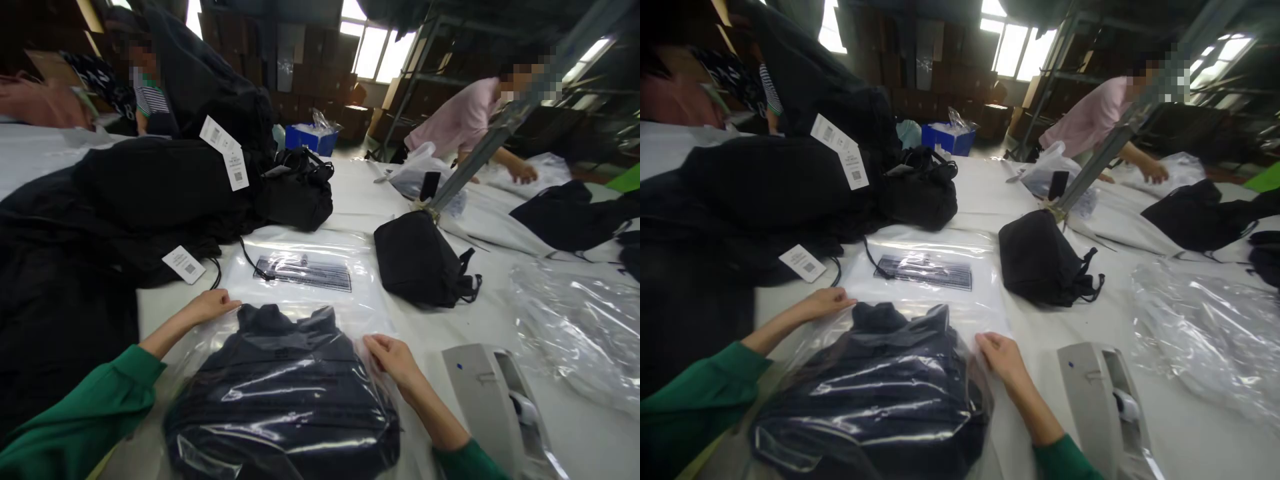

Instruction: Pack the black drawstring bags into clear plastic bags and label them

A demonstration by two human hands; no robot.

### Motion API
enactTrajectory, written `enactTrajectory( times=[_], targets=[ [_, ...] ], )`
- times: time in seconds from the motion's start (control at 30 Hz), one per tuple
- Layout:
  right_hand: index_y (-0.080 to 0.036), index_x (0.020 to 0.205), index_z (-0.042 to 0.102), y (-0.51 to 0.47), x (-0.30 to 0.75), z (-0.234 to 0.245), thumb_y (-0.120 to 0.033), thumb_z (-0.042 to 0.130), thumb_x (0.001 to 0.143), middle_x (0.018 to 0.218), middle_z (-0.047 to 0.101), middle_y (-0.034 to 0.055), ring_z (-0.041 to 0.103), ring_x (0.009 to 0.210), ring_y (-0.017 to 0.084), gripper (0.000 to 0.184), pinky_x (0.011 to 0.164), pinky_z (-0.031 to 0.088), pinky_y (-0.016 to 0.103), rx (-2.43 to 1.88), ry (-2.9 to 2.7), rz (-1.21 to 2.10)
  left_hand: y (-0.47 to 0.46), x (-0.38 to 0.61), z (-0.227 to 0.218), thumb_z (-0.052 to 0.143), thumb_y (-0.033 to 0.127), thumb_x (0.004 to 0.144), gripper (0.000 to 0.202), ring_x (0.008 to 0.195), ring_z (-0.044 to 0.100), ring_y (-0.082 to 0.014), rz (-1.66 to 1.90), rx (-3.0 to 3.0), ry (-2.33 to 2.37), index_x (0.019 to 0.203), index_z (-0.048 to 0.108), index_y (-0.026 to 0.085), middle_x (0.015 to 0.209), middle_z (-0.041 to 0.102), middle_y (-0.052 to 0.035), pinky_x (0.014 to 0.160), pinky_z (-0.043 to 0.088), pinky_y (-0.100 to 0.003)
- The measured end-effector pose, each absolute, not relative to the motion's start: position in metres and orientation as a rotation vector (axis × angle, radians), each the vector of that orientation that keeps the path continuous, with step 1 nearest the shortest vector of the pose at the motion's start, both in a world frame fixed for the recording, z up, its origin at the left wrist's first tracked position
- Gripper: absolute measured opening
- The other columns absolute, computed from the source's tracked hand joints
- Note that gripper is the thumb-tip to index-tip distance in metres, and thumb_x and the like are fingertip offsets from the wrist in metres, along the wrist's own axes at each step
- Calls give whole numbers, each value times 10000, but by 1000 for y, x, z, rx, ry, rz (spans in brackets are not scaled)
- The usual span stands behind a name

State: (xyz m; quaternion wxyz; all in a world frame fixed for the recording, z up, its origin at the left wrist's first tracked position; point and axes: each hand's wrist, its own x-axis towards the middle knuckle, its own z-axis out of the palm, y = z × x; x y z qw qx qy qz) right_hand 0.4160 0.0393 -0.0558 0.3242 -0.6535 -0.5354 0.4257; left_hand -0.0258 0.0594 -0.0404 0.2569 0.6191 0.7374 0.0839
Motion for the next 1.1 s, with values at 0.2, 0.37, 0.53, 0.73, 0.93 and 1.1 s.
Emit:
enactTrajectory(
  times=[0.2,0.37,0.53,0.73,0.93,1.1],
  targets=[
    [-134,625,682,55,399,-65,-581,645,698,577,634,44,579,590,189,455,537,439,265,-1721,-1389,1075,45,-26,-44,492,537,813,378,819,614,-264,147,1868,1944,670,610,208,789,665,-91,788,455,-335],
    [-136,1313,560,-26,447,-12,-769,401,828,1103,703,159,672,990,293,813,835,541,396,-1588,-1412,1095,-7,-3,22,429,511,908,456,1048,599,-271,625,2087,1861,1183,580,179,1172,633,-116,906,483,-364],
    [-187,1533,263,-179,469,34,-733,748,601,1528,358,172,372,1370,406,1184,1129,322,550,-1416,-2203,660,-99,57,98,482,372,947,505,1370,412,-273,722,2472,1088,1443,395,333,1538,381,-8,1126,380,-408],
    [-180,1286,618,-239,445,-28,-357,511,943,1189,694,113,686,1037,277,400,926,568,417,-1541,-1956,382,-137,109,73,454,347,979,618,1454,253,-296,376,2673,619,1539,207,257,1592,247,-82,1198,239,-486],
    [-206,931,767,-233,456,-26,-406,525,894,904,769,76,733,813,265,316,788,598,376,-1693,-1606,323,-153,104,3,465,437,971,699,1471,193,-277,131,2523,605,1551,134,230,1599,193,-114,1214,187,-451],
    [-180,953,764,-225,465,13,-501,637,807,838,757,78,709,761,256,375,761,566,346,-1777,-1201,195,-171,115,-4,402,407,996,632,1476,180,-252,212,2180,789,1549,121,281,1621,130,-57,1205,228,-439]
  ],
)
